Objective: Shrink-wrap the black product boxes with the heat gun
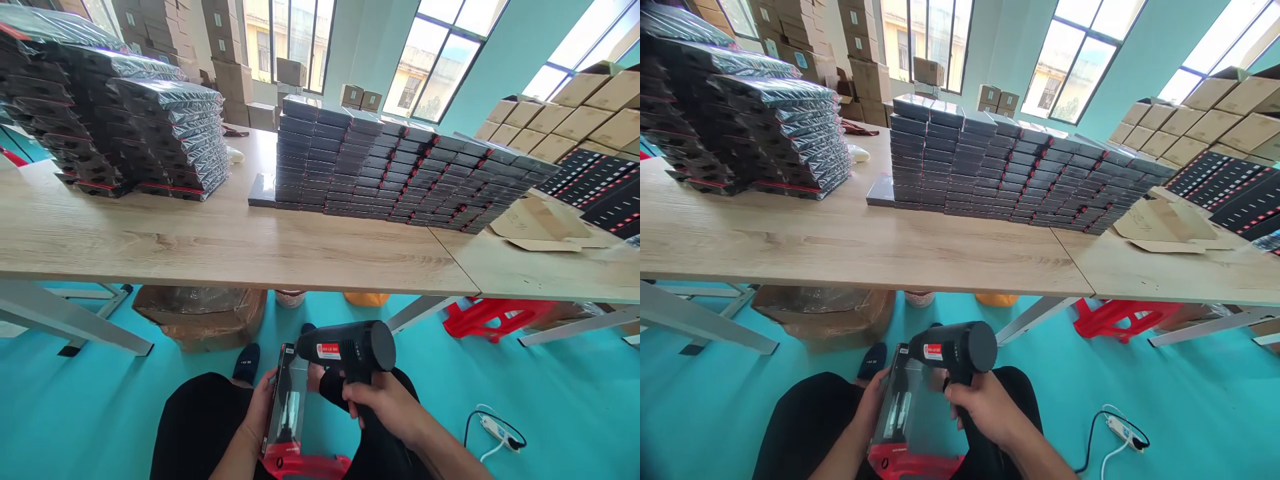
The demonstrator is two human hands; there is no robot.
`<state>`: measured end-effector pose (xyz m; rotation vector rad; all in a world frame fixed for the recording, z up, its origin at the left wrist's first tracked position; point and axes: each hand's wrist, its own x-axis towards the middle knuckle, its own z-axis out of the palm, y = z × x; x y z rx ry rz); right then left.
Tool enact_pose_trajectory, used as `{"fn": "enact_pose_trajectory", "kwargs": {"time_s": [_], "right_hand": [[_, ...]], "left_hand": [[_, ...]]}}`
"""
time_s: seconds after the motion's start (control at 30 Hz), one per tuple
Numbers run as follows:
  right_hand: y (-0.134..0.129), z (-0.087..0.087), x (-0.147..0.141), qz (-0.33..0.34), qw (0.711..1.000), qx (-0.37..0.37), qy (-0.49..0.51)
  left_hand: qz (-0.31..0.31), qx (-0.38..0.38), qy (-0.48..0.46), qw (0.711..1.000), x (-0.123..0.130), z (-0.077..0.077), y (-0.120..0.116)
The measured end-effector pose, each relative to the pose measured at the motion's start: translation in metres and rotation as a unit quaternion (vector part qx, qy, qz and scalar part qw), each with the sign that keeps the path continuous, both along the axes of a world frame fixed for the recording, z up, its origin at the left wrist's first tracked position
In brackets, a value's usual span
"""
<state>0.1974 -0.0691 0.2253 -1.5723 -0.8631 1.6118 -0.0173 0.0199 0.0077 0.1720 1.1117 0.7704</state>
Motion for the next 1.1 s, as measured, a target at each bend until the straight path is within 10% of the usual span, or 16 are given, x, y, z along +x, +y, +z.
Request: {"fn": "enact_pose_trajectory", "kwargs": {"time_s": [0.17,0.37,0.53,0.77,1.0,1.1], "right_hand": [[-0.008,0.007,-0.001,0.163,0.984,-0.068,0.036],[-0.005,-0.013,0.012,-0.053,0.998,-0.018,-0.04],[-0.003,-0.006,0.0,0.039,0.996,-0.015,0.077],[0.014,-0.005,0.02,-0.002,1.0,-0.012,-0.016],[-0.029,-0.007,0.024,0.158,0.979,-0.129,0.025],[-0.042,-0.015,0.025,0.11,0.985,-0.129,0.038]], "left_hand": [[0.041,-0.006,0.031,0.999,0.002,0.022,0.001],[-0.045,-0.028,-0.073,0.996,0.002,0.035,-0.001],[0.009,-0.016,-0.043,0.999,0.009,0.041,-0.001],[-0.06,-0.028,-0.089,0.994,0.0,0.037,-0.004],[-0.011,-0.045,-0.089,0.995,0.001,0.041,0.001],[-0.02,-0.056,-0.13,0.99,0.001,0.044,0.005]]}}
